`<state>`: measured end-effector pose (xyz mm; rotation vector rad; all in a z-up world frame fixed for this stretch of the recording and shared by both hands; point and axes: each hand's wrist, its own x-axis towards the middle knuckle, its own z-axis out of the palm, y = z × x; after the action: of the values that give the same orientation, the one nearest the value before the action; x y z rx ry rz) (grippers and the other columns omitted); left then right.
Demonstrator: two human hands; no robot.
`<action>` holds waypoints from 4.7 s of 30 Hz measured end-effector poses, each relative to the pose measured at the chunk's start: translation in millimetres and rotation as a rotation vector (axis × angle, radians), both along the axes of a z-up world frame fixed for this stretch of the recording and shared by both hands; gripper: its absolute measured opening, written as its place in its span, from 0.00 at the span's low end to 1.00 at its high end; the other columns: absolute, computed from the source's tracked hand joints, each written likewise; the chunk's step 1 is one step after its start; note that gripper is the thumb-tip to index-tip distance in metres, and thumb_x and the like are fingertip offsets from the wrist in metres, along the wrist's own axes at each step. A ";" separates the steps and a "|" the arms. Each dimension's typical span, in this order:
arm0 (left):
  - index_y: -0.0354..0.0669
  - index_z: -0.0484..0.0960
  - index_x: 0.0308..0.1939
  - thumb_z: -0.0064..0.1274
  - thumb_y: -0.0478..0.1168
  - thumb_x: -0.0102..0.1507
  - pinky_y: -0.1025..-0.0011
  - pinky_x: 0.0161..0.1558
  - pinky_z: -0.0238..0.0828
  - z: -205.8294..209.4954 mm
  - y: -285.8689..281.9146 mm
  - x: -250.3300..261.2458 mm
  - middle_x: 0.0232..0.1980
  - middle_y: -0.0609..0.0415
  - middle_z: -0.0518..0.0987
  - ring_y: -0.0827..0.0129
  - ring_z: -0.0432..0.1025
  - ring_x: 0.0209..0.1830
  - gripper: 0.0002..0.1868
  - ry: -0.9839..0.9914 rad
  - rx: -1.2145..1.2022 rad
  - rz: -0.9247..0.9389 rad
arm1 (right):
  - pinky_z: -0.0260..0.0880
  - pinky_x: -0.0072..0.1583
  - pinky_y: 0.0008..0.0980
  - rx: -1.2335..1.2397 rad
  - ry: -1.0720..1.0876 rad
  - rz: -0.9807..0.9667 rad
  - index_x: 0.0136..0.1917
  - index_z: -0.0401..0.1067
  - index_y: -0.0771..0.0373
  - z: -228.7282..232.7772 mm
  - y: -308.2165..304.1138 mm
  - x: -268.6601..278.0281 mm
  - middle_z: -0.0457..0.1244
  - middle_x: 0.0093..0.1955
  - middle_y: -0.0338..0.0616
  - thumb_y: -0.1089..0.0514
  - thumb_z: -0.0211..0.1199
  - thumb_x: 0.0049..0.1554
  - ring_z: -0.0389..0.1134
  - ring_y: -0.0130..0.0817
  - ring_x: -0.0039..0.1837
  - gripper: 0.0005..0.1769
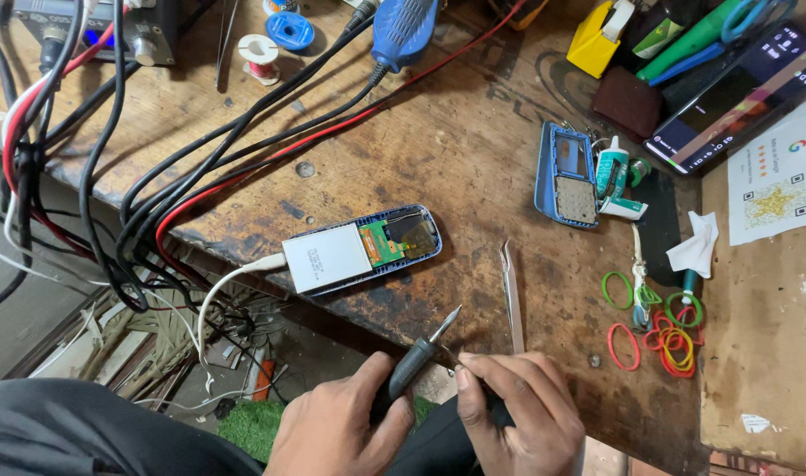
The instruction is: The person uses a soldering iron and tweezers to work on the internal circuit board of a disassembled mobile phone. They apply solder to specific points on the board while holding the phone steady.
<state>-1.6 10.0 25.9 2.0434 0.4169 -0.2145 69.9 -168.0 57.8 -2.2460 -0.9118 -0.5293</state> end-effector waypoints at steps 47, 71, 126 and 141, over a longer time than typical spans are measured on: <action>0.53 0.77 0.44 0.53 0.52 0.58 0.48 0.35 0.74 -11.9 2.9 2.3 0.24 0.42 0.81 0.43 0.79 0.32 0.15 0.006 -0.031 -0.012 | 0.72 0.47 0.22 0.298 0.178 -0.072 0.59 0.74 0.65 -42.3 -16.0 5.5 0.70 0.45 0.46 0.63 0.67 0.61 0.72 0.25 0.45 0.13; 0.50 0.71 0.54 0.42 0.58 0.67 0.49 0.32 0.68 -9.7 -0.2 -2.7 0.22 0.40 0.77 0.44 0.78 0.29 0.21 -0.074 -0.153 -0.084 | 0.73 0.56 0.27 0.172 0.009 0.018 0.64 0.72 0.65 -30.8 -8.7 5.8 0.68 0.55 0.51 0.69 0.65 0.59 0.72 0.32 0.53 0.19; 0.54 0.77 0.54 0.44 0.58 0.66 0.50 0.33 0.71 -3.6 5.5 -3.8 0.28 0.42 0.82 0.44 0.79 0.34 0.20 -0.125 -0.117 -0.018 | 0.71 0.53 0.33 0.001 -0.053 -0.091 0.50 0.79 0.64 -16.1 12.2 0.6 0.67 0.46 0.42 0.63 0.72 0.51 0.71 0.34 0.49 0.12; 0.55 0.76 0.58 0.44 0.58 0.65 0.51 0.33 0.72 2.1 7.5 -1.3 0.29 0.42 0.83 0.46 0.81 0.34 0.23 -0.070 -0.148 -0.016 | 0.70 0.54 0.34 -0.074 -0.108 0.020 0.48 0.79 0.59 -8.7 17.8 5.7 0.68 0.46 0.37 0.62 0.72 0.50 0.70 0.35 0.49 0.10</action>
<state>-2.8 17.5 28.0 1.9038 0.3312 -0.1779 75.6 -150.2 49.2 -2.2903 -1.0230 -0.6217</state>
